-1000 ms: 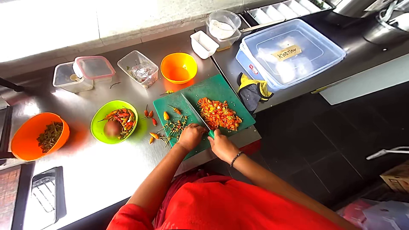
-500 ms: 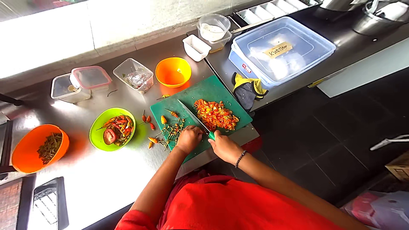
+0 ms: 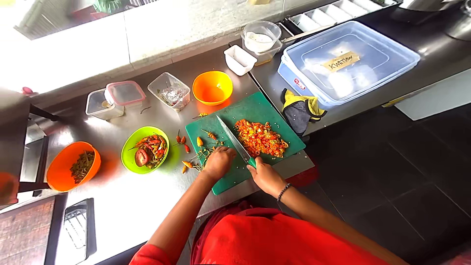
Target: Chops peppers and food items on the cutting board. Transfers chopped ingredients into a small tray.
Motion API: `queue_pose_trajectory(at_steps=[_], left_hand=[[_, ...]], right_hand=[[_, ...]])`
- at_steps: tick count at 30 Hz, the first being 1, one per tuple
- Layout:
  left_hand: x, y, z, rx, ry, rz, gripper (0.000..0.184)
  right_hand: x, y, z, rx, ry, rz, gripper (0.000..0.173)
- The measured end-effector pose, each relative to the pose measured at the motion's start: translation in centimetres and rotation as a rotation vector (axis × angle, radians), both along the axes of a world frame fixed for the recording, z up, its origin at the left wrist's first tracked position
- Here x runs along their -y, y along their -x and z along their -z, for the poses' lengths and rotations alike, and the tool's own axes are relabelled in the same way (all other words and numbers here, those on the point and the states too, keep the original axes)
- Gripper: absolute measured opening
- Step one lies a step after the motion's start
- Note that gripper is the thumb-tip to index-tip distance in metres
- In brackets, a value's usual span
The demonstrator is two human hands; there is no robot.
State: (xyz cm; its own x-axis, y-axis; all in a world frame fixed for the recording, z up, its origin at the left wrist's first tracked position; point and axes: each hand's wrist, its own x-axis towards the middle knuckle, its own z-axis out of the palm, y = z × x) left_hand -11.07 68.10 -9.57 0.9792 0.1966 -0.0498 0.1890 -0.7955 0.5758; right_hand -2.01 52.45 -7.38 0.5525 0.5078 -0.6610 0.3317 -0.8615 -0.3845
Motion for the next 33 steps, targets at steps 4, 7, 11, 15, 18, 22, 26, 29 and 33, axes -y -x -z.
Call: queue_pose_trajectory(at_steps=[4,7,11,15,18,22,26,29,33], left_hand=[[-4.3,1.5,-0.7,0.005,-0.177,-0.021,0.024],[-7.3,-0.6,-1.4,-0.158,-0.213,-0.046,0.035],[-9.6,-3.0,-1.2,-0.311,-0.225,-0.044,0.026],[-7.1,-1.9,-2.8,-0.147,-0.055,-0.071,0.021],[-2.2,-1.4,-2.1,-0.087,0.071,0.007,0.019],[1.0,-1.0,0.6,-0.095,0.111,0.006,0.019],[1.7,0.5,0.4,-0.034,0.103,-0.077,0.022],[1.4,0.8,0.7,0.009,0.106,-0.083,0.013],[1.2,0.1,2.0,0.041,0.114,-0.060,0.015]], right_hand=[[0.9,-0.5,0.0,-0.030,-0.052,0.004,0.046],[1.2,-0.3,-0.5,-0.043,-0.084,0.039,0.045],[2.1,0.1,0.2,-0.152,-0.111,0.094,0.040],[2.7,-0.3,0.3,-0.115,-0.125,0.055,0.040],[2.3,-0.9,-0.6,-0.053,-0.062,0.003,0.041],[1.3,-1.1,-2.3,0.061,0.063,-0.098,0.040],[0.0,0.0,-4.9,0.086,0.170,-0.148,0.041],[0.1,1.2,-2.9,0.082,0.133,-0.115,0.041],[0.6,0.1,-1.0,0.101,0.071,-0.116,0.041]])
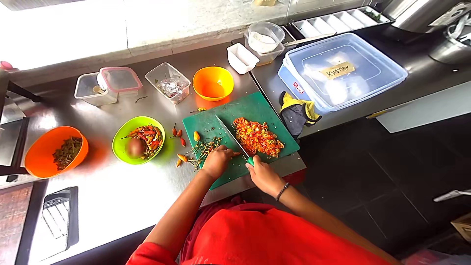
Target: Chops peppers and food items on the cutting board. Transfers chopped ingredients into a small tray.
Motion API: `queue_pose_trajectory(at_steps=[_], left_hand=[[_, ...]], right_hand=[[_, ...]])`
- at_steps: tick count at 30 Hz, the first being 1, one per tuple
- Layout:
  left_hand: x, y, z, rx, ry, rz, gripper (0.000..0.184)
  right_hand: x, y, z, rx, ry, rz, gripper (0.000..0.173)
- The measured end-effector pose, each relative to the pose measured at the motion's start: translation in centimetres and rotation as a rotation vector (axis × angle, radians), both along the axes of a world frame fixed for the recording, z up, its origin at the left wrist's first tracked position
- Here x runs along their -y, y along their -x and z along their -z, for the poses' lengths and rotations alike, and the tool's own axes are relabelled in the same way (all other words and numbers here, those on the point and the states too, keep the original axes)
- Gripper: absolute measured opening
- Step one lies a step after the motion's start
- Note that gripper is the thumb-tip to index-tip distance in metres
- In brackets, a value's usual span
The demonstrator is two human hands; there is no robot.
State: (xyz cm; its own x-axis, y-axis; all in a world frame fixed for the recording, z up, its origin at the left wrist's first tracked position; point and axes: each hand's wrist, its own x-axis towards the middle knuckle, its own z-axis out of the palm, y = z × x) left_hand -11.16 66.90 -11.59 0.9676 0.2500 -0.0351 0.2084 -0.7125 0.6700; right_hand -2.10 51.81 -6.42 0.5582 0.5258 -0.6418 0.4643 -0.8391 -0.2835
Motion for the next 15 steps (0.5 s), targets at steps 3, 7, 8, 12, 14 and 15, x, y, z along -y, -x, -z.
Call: queue_pose_trajectory(at_steps=[3,7,8,12,14,15], left_hand=[[0.2,-0.8,-0.1,-0.027,0.023,0.036,0.015],[0.5,-1.5,0.0,-0.013,0.038,0.040,0.016],[0.5,-1.5,0.2,0.009,0.037,0.038,0.016],[0.7,-1.0,1.2,0.115,0.025,0.021,0.016],[0.6,-1.2,1.2,0.163,0.010,-0.007,0.014],[0.6,-1.3,1.2,0.167,0.014,-0.014,0.013]], right_hand=[[-0.9,-0.5,-2.4,0.028,0.103,-0.049,0.040],[-1.0,0.4,-0.9,0.075,0.107,-0.023,0.042],[-1.1,0.3,0.0,0.081,0.088,-0.016,0.043],[-1.3,-0.6,-1.1,0.041,0.075,-0.022,0.043],[-1.2,-0.1,-1.9,0.046,0.096,-0.019,0.040],[-1.1,0.2,-1.1,0.054,0.087,-0.004,0.041]])
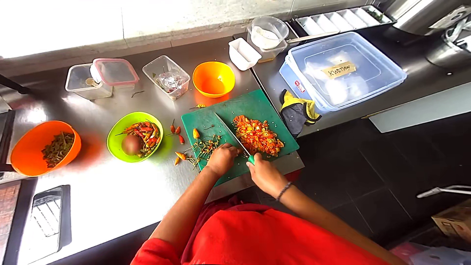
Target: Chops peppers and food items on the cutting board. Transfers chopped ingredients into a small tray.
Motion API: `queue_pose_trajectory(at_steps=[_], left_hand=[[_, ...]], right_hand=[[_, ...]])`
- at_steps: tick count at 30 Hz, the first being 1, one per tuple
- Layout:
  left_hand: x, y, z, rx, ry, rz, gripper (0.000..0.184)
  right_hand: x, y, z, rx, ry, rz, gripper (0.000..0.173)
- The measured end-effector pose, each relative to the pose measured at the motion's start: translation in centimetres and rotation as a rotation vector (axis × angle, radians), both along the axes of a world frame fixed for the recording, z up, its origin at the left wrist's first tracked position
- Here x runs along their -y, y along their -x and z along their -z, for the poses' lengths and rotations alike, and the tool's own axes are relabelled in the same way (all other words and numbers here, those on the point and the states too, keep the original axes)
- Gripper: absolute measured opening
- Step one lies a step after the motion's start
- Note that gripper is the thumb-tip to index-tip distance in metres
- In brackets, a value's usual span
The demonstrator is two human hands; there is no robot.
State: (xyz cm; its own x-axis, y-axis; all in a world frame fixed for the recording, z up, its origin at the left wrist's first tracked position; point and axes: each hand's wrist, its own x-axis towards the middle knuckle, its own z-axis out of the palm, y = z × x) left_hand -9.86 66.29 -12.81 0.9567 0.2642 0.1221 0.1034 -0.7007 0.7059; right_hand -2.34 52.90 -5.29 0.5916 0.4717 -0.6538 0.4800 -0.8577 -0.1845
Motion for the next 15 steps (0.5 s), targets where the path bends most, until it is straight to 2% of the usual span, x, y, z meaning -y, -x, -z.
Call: queue_pose_trajectory(at_steps=[3,7,11,15], left_hand=[[0.0,-0.1,0.1,0.010,0.018,-0.014,0.012],[0.0,0.0,0.1,-0.005,0.043,-0.042,0.011],[0.2,0.0,0.1,-0.028,0.072,-0.034,0.012],[0.2,0.1,-0.3,-0.077,0.065,-0.022,0.015]], right_hand=[[-0.4,-0.2,1.3,0.011,-0.030,0.012,0.044],[-0.5,-0.7,-1.0,-0.022,0.005,0.012,0.040],[-0.3,-0.1,1.5,-0.011,-0.055,0.057,0.044],[-0.3,-0.4,-0.7,-0.036,-0.009,0.038,0.041]])
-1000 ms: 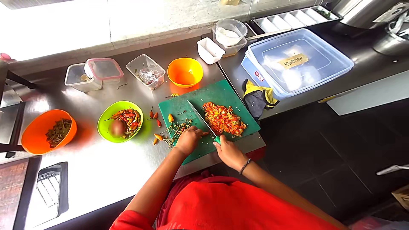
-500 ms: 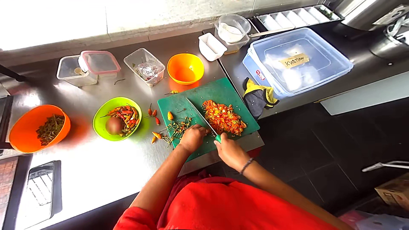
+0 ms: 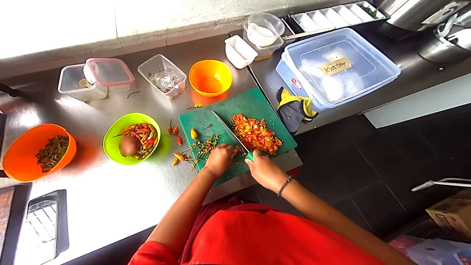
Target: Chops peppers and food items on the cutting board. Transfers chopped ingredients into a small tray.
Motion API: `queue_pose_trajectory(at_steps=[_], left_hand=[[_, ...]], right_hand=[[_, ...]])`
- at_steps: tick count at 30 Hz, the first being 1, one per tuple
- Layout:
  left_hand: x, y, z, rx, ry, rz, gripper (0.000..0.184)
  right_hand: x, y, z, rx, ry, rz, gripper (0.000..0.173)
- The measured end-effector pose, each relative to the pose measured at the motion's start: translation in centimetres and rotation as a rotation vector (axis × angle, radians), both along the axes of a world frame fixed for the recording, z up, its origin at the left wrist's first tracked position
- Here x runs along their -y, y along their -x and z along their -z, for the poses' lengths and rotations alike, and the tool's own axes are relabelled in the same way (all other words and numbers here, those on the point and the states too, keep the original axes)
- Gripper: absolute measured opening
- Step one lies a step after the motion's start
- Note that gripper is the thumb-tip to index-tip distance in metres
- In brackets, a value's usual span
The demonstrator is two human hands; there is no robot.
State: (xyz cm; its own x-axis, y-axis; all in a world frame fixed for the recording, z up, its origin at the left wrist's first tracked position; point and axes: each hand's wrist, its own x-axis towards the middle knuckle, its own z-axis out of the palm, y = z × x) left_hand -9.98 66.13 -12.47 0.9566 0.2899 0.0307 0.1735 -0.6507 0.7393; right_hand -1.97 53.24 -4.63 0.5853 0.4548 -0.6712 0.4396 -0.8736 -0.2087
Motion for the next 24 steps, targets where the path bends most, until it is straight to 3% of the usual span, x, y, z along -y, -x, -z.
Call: queue_pose_trajectory(at_steps=[4,10,19,24], left_hand=[[0.2,-0.1,0.3,0.005,0.007,0.016,0.014],[0.0,-0.2,-0.1,-0.012,-0.001,0.015,0.014],[-0.2,-0.3,0.2,0.024,-0.019,0.028,0.012],[-0.3,-0.3,-0.1,0.007,-0.025,0.002,0.011]], right_hand=[[0.1,0.9,2.2,0.016,-0.028,0.038,0.043],[0.0,0.5,-0.8,-0.042,0.024,0.008,0.040],[-0.5,1.1,2.1,-0.004,-0.019,0.040,0.044],[0.0,0.3,-0.2,-0.055,-0.005,0.012,0.040]])
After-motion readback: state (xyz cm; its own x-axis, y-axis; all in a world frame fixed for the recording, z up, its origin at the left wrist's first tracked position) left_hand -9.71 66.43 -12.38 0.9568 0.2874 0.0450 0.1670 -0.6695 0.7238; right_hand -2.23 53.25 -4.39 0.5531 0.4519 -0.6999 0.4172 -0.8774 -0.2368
